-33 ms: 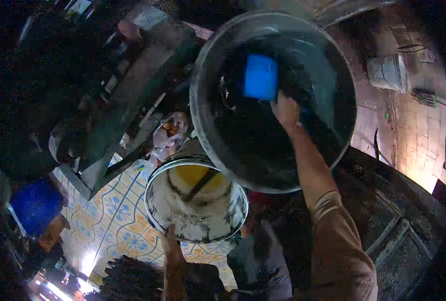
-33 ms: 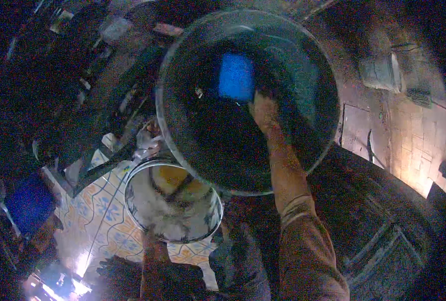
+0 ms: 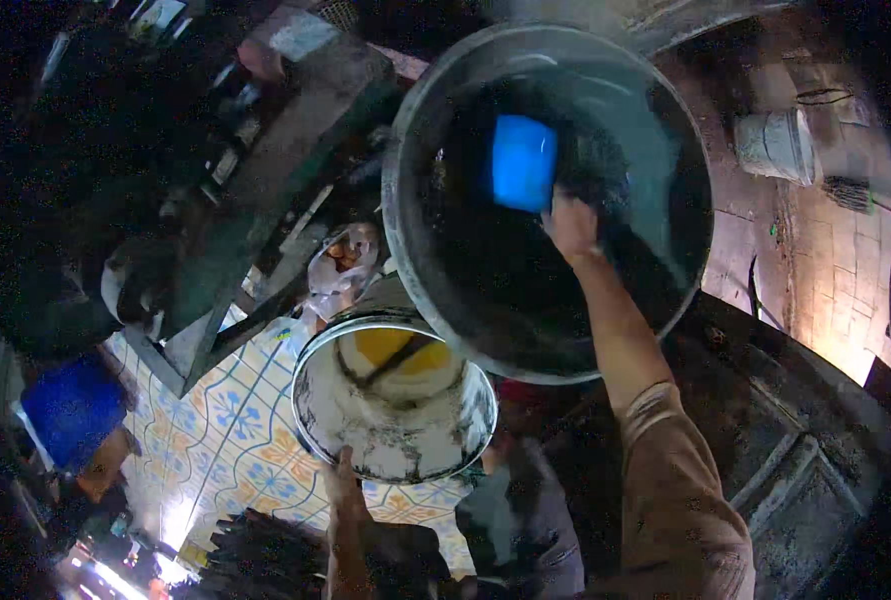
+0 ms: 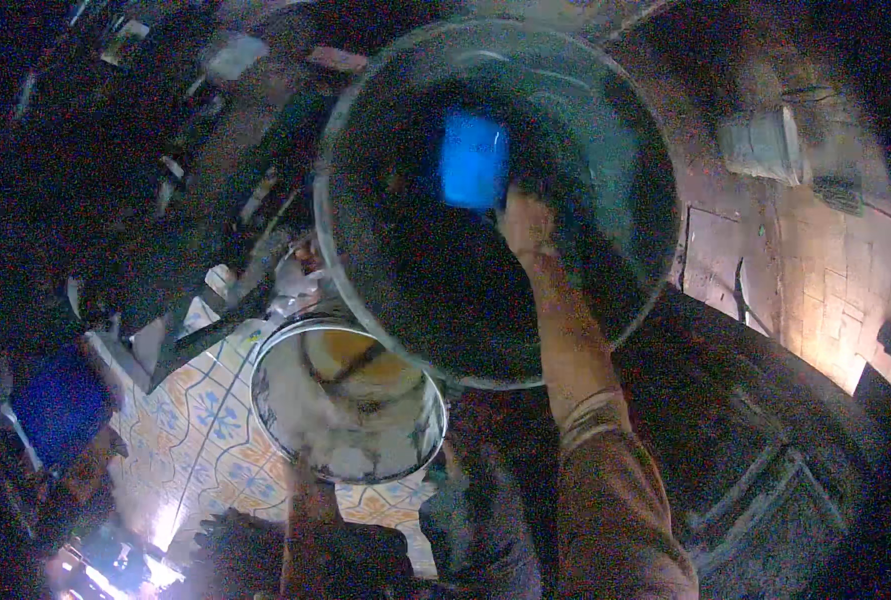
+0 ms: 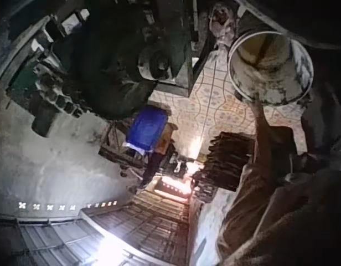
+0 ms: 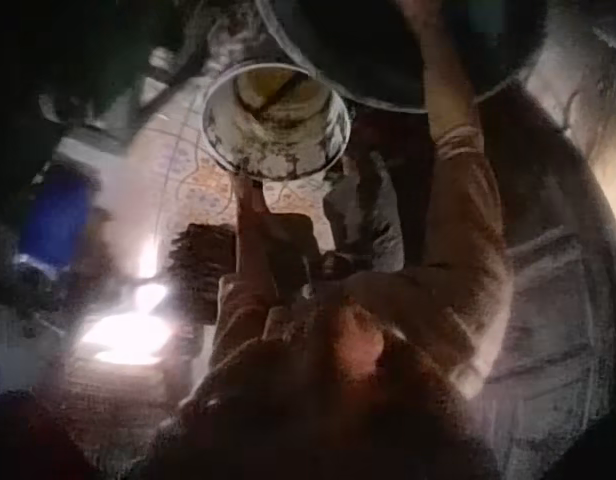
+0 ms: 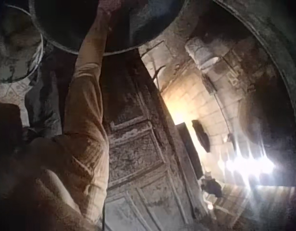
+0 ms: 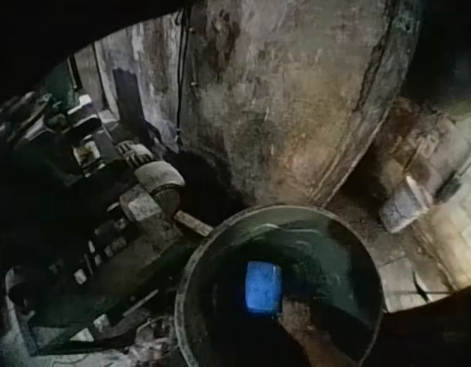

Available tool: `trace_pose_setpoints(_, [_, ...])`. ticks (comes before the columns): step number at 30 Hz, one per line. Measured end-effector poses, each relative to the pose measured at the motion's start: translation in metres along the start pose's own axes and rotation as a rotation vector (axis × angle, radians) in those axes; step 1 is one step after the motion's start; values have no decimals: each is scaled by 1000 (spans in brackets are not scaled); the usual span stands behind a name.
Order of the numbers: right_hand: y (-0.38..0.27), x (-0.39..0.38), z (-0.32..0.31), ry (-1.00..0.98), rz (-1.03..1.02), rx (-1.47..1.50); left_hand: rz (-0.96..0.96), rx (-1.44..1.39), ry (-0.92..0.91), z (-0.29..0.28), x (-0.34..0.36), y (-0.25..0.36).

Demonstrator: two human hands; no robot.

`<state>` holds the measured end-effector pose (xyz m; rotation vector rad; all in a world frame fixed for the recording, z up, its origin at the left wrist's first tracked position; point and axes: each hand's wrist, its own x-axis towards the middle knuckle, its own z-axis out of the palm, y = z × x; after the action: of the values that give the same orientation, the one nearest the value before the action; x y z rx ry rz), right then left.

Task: The person cracks several eggs into a bucket containing liquid, adds a bag of white powder and a bag of yellow powder, and mixes the ingredients together by hand. They also add a scoop of water from a larger container during the mixing process.

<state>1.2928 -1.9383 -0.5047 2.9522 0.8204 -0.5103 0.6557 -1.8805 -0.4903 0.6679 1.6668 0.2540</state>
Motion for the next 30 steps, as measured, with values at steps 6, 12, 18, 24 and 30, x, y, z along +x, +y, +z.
trace_pose_setpoints(6, [-29,-21,48,-89,-219,98,150,270,49,-96,50,-51])
trace_pose_setpoints(12, [-16,-47,-40,-603,323,776,91,459,23,14,-4,26])
trace_pose_setpoints(18, [19,-80,-94,-621,222,838,638,887,164,67,-52,91])
trace_pose_setpoints(24, [1,-120,-141,-571,228,680,794,916,153,87,-82,121])
trace_pose_setpoints(30, [-31,-181,-197,-409,192,960,692,795,-27,68,-64,106])
